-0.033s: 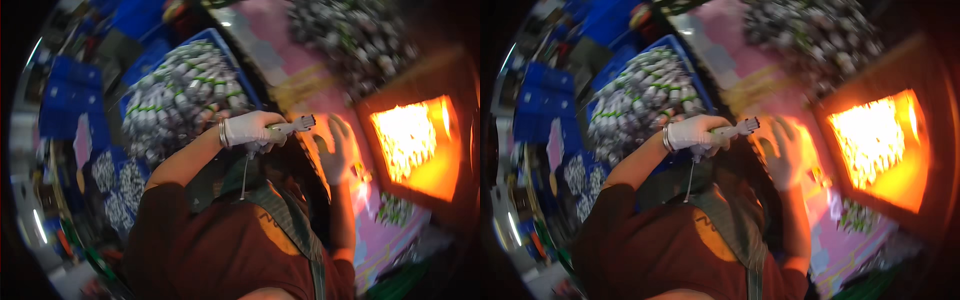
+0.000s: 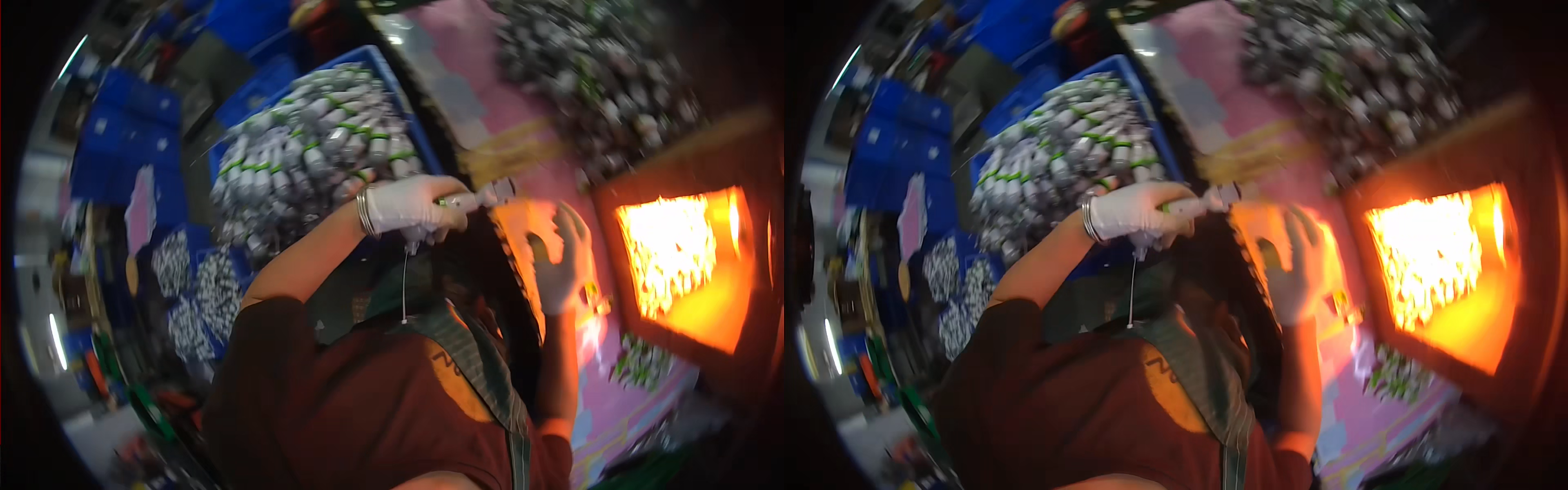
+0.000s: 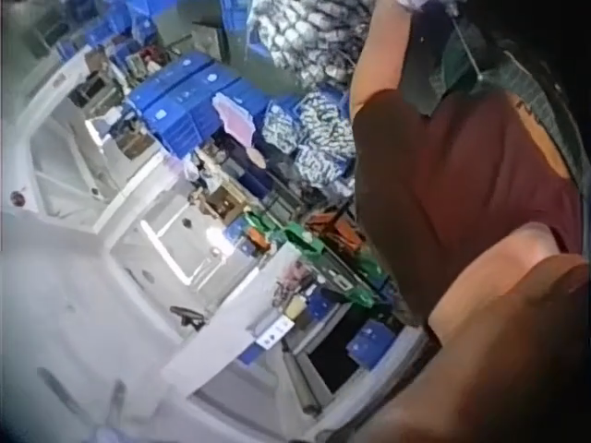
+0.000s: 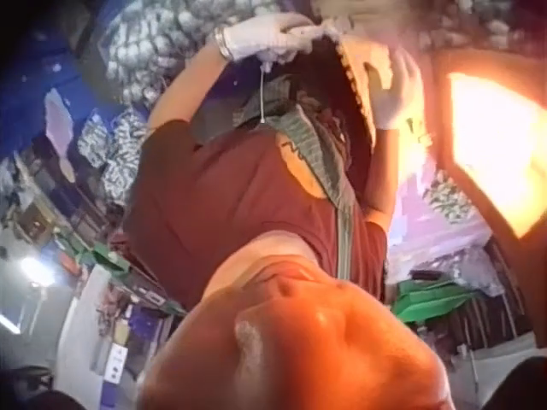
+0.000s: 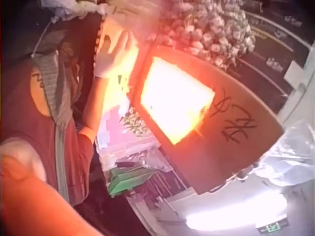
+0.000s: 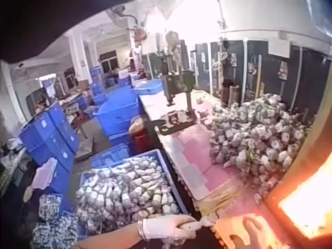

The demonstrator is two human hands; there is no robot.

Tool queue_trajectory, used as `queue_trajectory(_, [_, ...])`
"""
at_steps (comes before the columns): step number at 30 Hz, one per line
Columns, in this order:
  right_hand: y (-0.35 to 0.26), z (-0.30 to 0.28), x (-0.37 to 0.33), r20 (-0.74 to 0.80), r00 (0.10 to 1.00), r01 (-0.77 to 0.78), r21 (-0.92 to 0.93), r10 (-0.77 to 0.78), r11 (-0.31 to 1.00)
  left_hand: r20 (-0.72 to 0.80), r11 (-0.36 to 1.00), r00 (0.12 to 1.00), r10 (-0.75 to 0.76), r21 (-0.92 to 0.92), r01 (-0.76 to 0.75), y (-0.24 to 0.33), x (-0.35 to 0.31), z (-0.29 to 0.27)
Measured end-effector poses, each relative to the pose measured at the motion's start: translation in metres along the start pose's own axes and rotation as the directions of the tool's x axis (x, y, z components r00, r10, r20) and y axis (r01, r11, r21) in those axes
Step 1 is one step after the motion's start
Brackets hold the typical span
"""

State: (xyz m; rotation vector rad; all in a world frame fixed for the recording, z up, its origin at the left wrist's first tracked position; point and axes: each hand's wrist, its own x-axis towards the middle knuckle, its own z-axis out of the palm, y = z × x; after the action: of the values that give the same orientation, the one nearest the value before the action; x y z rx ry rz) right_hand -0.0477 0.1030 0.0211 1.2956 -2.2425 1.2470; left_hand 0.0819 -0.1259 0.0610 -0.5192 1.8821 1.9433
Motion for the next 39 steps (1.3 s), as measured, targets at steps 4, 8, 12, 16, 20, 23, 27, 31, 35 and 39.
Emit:
queue_trajectory(4, [0.007,0.0,-0.015,0.019,0.985,-0.172,0.11,0.171,0.979,-0.687,0.961,0.673,0.273,0.219,-0.167,-0.034,-0.074,-0.086])
queue_trajectory(8, [0.005,0.004,-0.019,0.022,0.97,-0.242,0.131,0.242,0.961,-0.794,0.659,0.187,0.579,0.591,0.465,-0.09,-0.171,-0.21])
queue_trajectory(12, [-0.006,0.012,-0.019,0.057,0.953,-0.303,0.155,0.298,0.94,-0.935,0.75,-0.191,0.297,0.105,0.653,-0.149,-0.251,-0.298])
queue_trajectory(16, [-0.003,0.02,-0.026,0.073,0.937,-0.348,0.146,0.341,0.926,-0.988,0.521,-0.15,-0.042,-0.15,0.84,-0.188,-0.241,-0.341])
queue_trajectory(20, [-0.008,0.023,-0.027,0.076,0.939,-0.343,0.123,0.336,0.931,-0.994,0.5,-0.091,-0.067,-0.112,0.859,-0.244,-0.219,-0.366])
queue_trajectory(23, [-0.011,0.024,-0.026,0.086,0.939,-0.34,0.1,0.332,0.935,-0.999,0.618,-0.036,-0.005,-0.031,0.786,-0.279,-0.215,-0.379])
queue_trajectory(27, [-0.008,0.024,-0.03,0.077,0.941,-0.336,0.118,0.329,0.934,-0.995,0.528,0.087,-0.044,0.051,0.848,-0.276,-0.202,-0.378])
queue_trajectory(31, [-0.008,0.021,-0.033,0.12,0.895,-0.447,0.227,0.43,0.865,-0.987,0.35,0.162,-0.002,0.151,0.925,-0.277,-0.185,-0.385])
queue_trajectory(35, [-0.002,0.017,-0.034,0.157,0.871,-0.49,0.326,0.465,0.808,-0.981,0.564,0.153,0.123,0.196,0.802,-0.308,-0.219,-0.402])
queue_trajectory(39, [0.016,0.017,-0.045,0.117,0.892,-0.453,0.257,0.437,0.854,-0.984,0.501,0.158,-0.08,0.098,0.86,-0.31,-0.223,-0.411])
